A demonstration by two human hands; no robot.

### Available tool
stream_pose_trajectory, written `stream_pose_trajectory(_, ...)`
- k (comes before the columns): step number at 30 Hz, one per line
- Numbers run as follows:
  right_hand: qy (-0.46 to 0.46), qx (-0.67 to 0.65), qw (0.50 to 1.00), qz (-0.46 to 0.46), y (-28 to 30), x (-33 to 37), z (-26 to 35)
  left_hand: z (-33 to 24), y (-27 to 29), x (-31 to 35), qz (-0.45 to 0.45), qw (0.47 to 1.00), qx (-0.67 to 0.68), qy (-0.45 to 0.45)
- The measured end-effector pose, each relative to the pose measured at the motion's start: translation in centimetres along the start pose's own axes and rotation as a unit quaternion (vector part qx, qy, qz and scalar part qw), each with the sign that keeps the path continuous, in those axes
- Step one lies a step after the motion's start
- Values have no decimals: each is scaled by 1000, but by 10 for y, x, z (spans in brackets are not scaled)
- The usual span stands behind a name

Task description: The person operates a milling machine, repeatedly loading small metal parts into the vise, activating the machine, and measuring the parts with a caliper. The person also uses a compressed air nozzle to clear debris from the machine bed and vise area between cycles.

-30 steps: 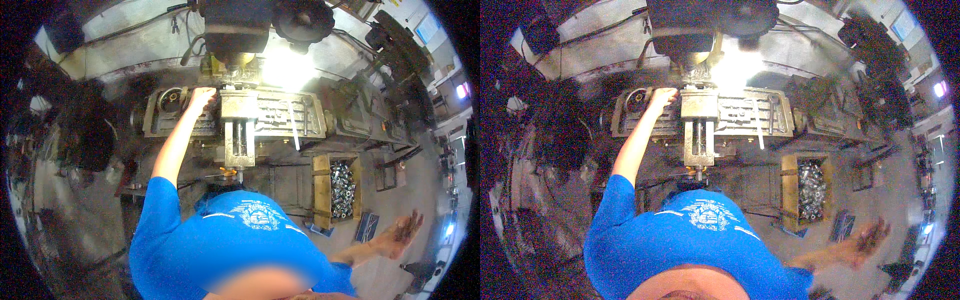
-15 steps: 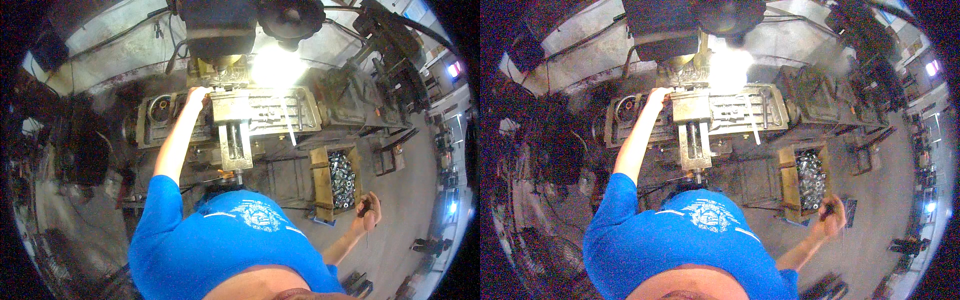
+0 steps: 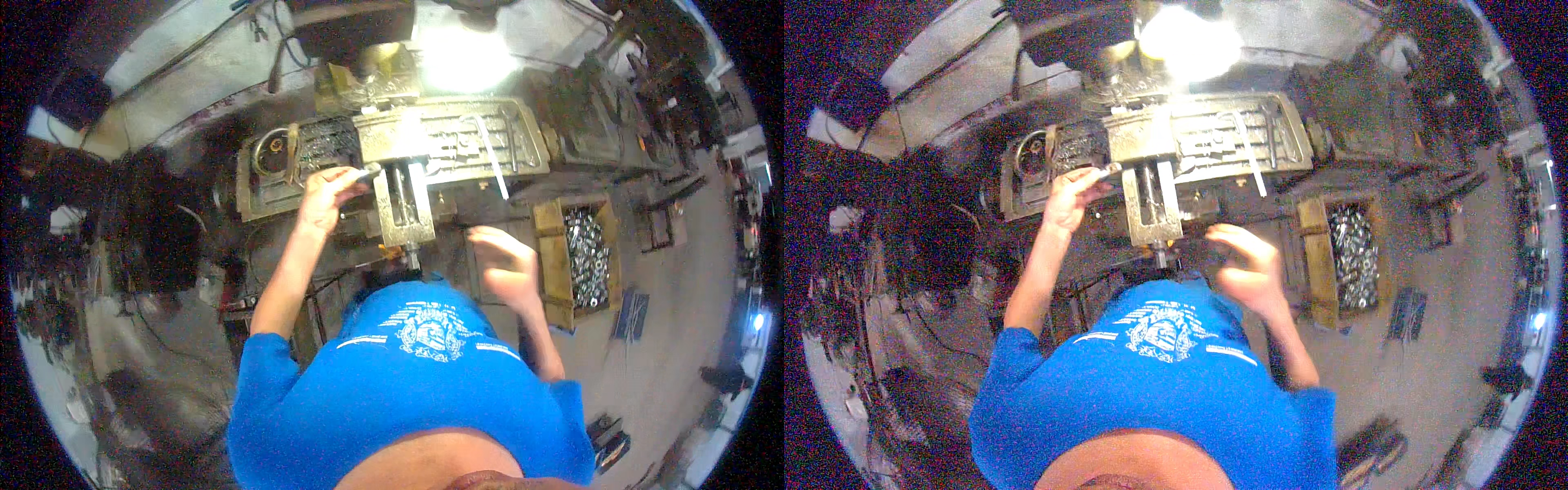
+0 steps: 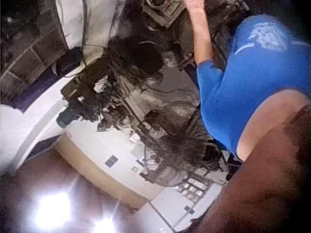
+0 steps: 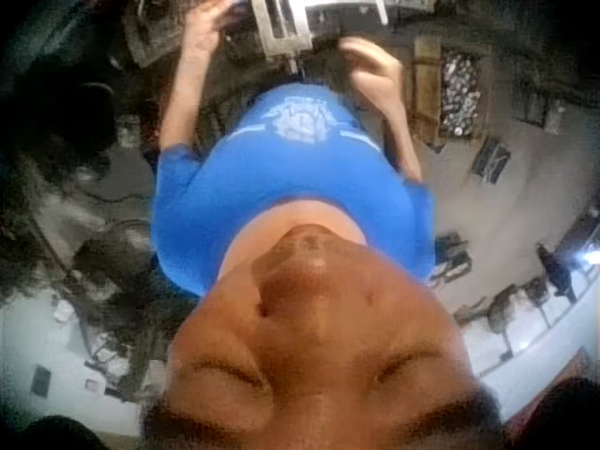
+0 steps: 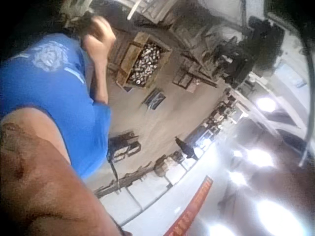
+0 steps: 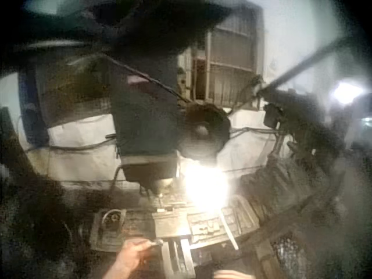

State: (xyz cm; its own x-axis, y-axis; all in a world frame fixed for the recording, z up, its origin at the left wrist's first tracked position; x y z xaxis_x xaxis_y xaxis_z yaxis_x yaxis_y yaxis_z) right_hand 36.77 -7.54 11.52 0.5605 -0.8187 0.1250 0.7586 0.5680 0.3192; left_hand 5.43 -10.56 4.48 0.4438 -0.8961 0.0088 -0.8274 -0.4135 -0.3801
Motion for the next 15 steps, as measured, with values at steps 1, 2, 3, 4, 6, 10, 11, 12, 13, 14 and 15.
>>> stream_pose_trajectory(1,48,34,998,15,-19,-7,14,12,-16,9,13,1000,16,1)
stream_pose_trajectory(2,80,41,996,20,-29,-12,22,17,-36,19,48,998,26,14)
stream_pose_trajectory(3,112,48,992,25,-37,-15,28,19,-56,29,82,996,36,28)
stream_pose_trajectory(4,125,47,991,25,-44,-20,26,24,-70,38,90,993,54,58)
stream_pose_trajectory(6,143,80,986,3,-47,-21,9,39,-89,53,82,989,79,95)
stream_pose_trajectory(10,152,69,985,-43,-37,-11,-17,55,-113,66,88,990,54,97)
stream_pose_trajectory(11,142,73,986,-54,-34,-8,-20,62,-117,68,92,989,51,105)
stream_pose_trajectory(12,134,77,986,-63,-29,-6,-20,66,-121,69,93,988,46,111)
stream_pose_trajectory(13,126,81,986,-72,-25,-5,-22,70,-128,73,94,987,47,118)
stream_pose_trajectory(14,116,67,987,-86,-21,-3,-31,73,-136,76,94,987,48,125)
stream_pose_trajectory(15,106,61,989,-85,-17,-1,-36,75,-142,79,94,986,48,131)
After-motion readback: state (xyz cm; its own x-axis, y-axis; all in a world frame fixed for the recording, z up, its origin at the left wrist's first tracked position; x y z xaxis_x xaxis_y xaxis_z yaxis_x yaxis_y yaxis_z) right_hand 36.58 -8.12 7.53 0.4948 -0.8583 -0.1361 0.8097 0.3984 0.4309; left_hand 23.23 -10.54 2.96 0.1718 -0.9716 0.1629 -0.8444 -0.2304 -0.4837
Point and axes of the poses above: each hand's wrist, its own x-axis away from the middle knuckle, its own y-axis out of the back of the hand, z = x × y, the point moved 5 cm from there along -x, towards the middle knuckle, and after that the axes turned 15 degrees about -y, right-handed, at the moved point
